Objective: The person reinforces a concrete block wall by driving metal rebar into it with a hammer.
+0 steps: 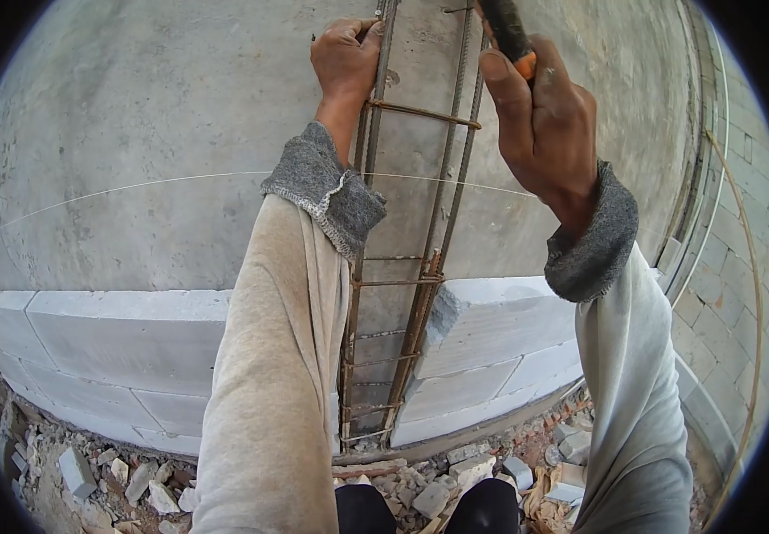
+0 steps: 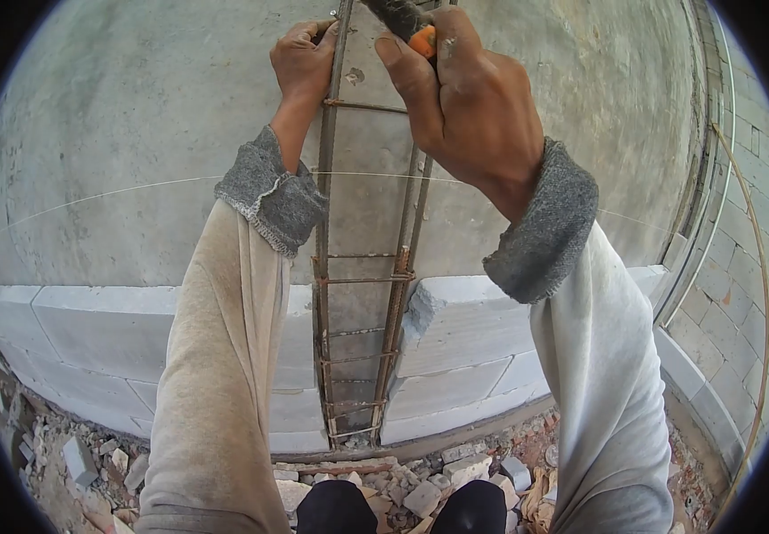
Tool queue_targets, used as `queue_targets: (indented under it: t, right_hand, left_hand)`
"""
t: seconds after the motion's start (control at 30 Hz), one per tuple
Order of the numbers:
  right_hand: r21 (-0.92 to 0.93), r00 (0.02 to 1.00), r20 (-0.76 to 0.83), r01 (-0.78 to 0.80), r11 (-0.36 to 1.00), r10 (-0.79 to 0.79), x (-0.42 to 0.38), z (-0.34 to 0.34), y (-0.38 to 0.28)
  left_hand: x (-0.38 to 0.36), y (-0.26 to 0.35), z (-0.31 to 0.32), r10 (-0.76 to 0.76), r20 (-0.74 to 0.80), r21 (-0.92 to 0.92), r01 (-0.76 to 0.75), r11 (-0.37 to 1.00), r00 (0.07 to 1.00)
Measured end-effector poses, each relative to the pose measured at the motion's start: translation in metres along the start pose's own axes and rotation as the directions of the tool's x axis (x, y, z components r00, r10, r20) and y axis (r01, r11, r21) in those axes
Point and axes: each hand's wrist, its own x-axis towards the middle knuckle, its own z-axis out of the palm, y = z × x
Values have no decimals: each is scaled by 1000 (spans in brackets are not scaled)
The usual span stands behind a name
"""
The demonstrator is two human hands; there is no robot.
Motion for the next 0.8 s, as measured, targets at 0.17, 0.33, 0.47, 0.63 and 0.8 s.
queue_targets:
  t: [0.17, 0.33, 0.47, 0.63, 0.8]
  right_hand:
    - [-199, 919, 342, -134, 971, 197, -3, 22, 40]
    - [-283, 786, 476, -287, 915, 394, -23, 13, 22]
    - [-118, 863, 426, -243, 963, 270, -19, 12, 9]
    - [-110, 865, 378, -312, 944, 330, -24, -3, -5]
    - [75, 879, 265, -428, 901, 396, -50, -21, -21]
  left_hand:
    - [2, 3, -8, -355, 32, -49, 356, 933, 934]
    - [10, 7, -9, -278, -19, 47, 279, 959, 960]
    - [-10, 26, -25, -298, 118, 116, 285, 951, 947]
    - [4, 12, -21, -254, 113, -13, 257, 966, 960]
    - [12, 23, -28, -390, 292, -48, 421, 906, 873]
